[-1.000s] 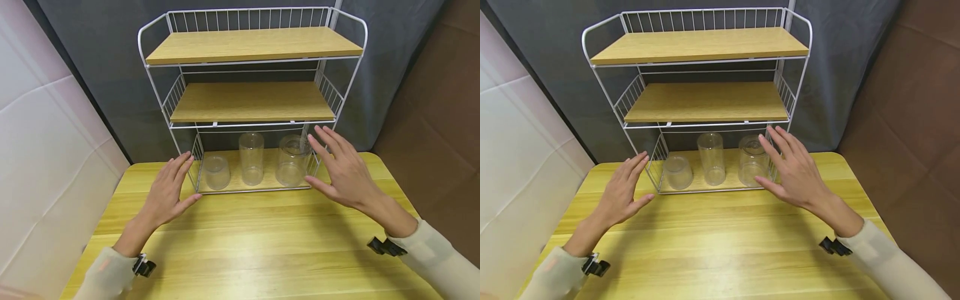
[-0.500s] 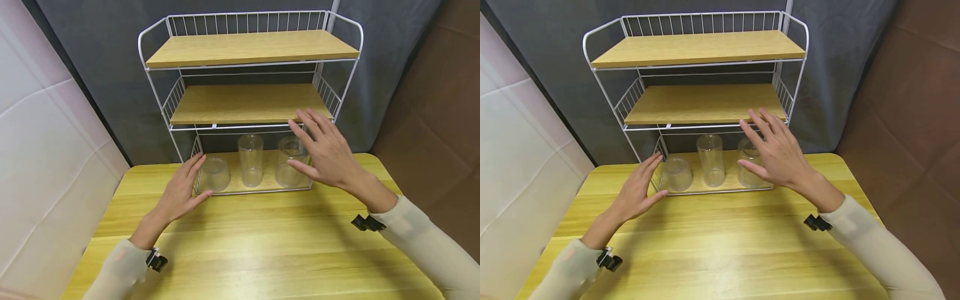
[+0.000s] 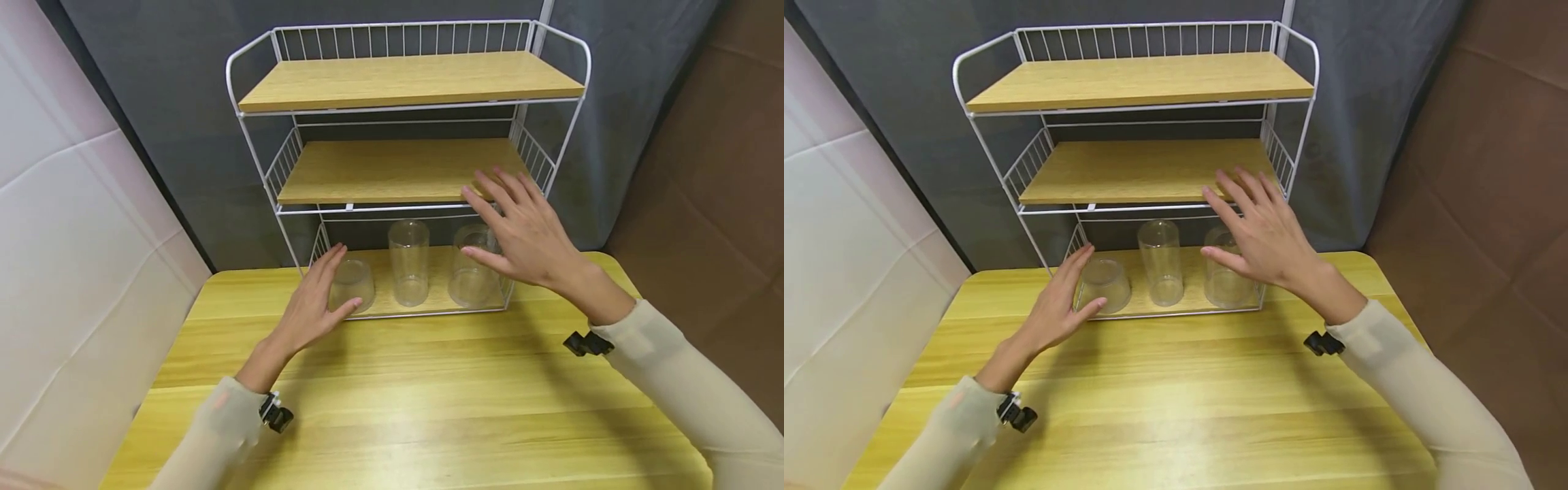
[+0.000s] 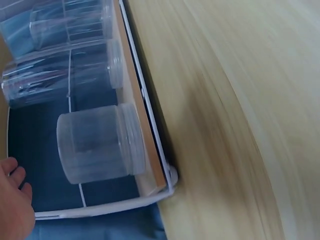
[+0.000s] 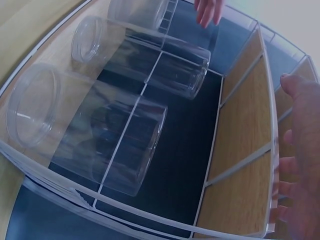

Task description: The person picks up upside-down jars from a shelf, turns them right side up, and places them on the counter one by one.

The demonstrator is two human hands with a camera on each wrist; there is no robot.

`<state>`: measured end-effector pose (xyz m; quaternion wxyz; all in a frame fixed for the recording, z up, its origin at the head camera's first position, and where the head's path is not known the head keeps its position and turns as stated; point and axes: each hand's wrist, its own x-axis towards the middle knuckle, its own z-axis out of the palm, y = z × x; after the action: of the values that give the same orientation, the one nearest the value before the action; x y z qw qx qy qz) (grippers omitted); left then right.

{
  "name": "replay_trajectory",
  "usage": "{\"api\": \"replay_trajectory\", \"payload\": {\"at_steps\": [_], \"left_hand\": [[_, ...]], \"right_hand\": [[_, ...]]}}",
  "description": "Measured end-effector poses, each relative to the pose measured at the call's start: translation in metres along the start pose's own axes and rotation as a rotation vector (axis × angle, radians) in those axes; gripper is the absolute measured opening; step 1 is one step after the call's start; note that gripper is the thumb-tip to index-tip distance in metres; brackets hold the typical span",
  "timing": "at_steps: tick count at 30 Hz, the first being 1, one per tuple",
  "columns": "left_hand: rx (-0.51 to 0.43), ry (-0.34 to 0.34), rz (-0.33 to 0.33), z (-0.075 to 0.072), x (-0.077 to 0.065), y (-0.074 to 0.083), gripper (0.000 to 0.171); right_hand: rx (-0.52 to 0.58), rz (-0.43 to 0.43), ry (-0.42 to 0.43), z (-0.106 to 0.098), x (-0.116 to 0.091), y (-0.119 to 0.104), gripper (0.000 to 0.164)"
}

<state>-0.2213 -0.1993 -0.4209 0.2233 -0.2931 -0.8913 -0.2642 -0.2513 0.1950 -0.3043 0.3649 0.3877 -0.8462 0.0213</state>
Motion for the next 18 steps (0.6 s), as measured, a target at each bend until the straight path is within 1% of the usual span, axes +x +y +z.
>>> {"api": "replay_trajectory", "payload": {"at_steps": [5,11,18], "left_hand": [[-0.063,-0.005,-0.093,0.007,0.003,-0.003,0.101],[-0.095,-0.025,-0.193,0.011,0.005,-0.005,0.106],[-0.162,-0.033,-0.272,0.02,0.005,-0.01,0.108]], "right_hand": [[-0.018,0.001,-0.02,0.003,0.004,0.003,0.092],[-0.021,0.029,-0.056,0.005,0.005,0.006,0.096],[-0.03,0.026,-0.034,0.011,0.005,0.007,0.097]]}}
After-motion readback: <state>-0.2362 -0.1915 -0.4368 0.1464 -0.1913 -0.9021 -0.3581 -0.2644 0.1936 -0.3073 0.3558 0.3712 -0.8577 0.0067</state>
